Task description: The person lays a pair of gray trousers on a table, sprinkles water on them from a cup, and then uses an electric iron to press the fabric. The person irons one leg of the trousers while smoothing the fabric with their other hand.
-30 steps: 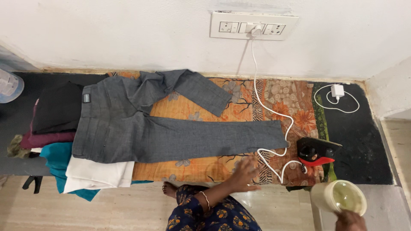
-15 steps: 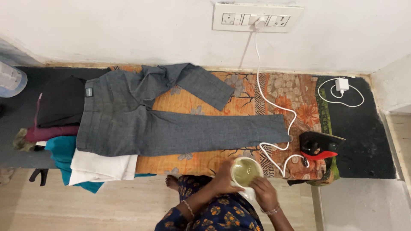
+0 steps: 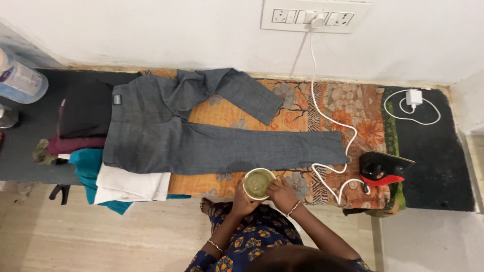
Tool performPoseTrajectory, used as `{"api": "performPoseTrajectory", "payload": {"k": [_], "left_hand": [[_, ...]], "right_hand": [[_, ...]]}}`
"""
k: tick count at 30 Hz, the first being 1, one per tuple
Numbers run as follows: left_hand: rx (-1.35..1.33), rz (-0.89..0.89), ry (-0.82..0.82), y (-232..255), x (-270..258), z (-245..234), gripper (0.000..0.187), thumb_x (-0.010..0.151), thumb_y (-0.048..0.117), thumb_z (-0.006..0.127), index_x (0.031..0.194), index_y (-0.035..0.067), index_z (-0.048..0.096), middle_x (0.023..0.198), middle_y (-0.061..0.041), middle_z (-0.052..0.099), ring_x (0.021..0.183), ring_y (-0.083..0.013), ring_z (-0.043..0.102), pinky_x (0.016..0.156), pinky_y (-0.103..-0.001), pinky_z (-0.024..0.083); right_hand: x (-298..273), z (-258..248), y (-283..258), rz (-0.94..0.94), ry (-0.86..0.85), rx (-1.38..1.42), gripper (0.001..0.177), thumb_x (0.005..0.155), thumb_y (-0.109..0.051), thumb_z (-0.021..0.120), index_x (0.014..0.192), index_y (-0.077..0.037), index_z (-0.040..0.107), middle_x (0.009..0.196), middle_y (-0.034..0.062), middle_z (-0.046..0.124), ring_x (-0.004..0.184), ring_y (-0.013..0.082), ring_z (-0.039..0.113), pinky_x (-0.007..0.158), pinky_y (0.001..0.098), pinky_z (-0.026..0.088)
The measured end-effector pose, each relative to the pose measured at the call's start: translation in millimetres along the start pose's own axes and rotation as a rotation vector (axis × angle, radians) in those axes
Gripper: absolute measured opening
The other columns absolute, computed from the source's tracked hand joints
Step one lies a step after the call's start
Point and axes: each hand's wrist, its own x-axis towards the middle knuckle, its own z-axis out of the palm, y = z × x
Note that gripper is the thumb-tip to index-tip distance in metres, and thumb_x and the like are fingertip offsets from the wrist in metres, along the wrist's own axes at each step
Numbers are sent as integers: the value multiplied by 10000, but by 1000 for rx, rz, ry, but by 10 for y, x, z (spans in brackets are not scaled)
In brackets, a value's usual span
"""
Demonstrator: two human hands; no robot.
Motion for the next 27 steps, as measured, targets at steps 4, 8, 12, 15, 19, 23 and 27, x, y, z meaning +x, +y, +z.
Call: {"api": "performPoseTrajectory", "payload": {"k": [4,8,12,15,19,23,27], "left_hand": [[-121,-78,14,10,8,40,779,766,443,875,1336,6,571,1346,-212,586,1280,-369,568,1095,-490,448],[-242,-142,-28,22,54,-64,879,711,455,891,1363,-11,530,1314,-191,601,1244,-364,593,1078,-486,449],[-108,-195,-30,4,-64,5,980,684,460,916,1395,-43,467,1342,-205,536,1265,-384,528,1079,-485,419],[-138,-249,-70,-85,-36,30,898,717,459,896,1384,-4,513,1366,-188,540,1293,-368,539,1110,-471,435],[37,-216,-58,-118,-249,139,804,780,414,897,1388,38,528,1519,-269,404,1429,-462,374,1161,-494,352],[182,-296,-48,-242,-449,138,1037,768,360,895,1515,-50,305,1588,-378,154,1474,-550,133,1168,-533,214],[87,-444,112,-335,-580,106,1116,816,387,866,1526,-84,146,1589,-320,184,1491,-471,197,1211,-521,228]], "right_hand": [[94,141,104,353,-397,308,213,913,-262,697,970,-65,750,1008,90,708,969,289,691,856,418,553],[454,719,320,353,-573,173,214,924,-248,684,1003,-67,765,1105,150,716,931,315,716,844,433,559],[522,996,347,315,-829,44,195,896,-194,666,997,-73,781,1066,160,764,953,297,740,853,426,576],[698,585,216,107,-680,3,227,803,-223,728,941,-56,793,1055,187,744,978,344,708,859,462,547],[1040,-305,14,310,-830,267,209,854,-198,685,1028,-113,766,1094,126,751,993,315,712,865,446,543],[1677,-574,195,-295,-483,730,119,918,-106,695,1022,-49,710,973,127,710,903,275,700,797,395,560],[2245,217,432,138,-611,1648,82,1010,-88,669,1025,-10,692,946,89,708,778,178,691,726,343,578]]}}
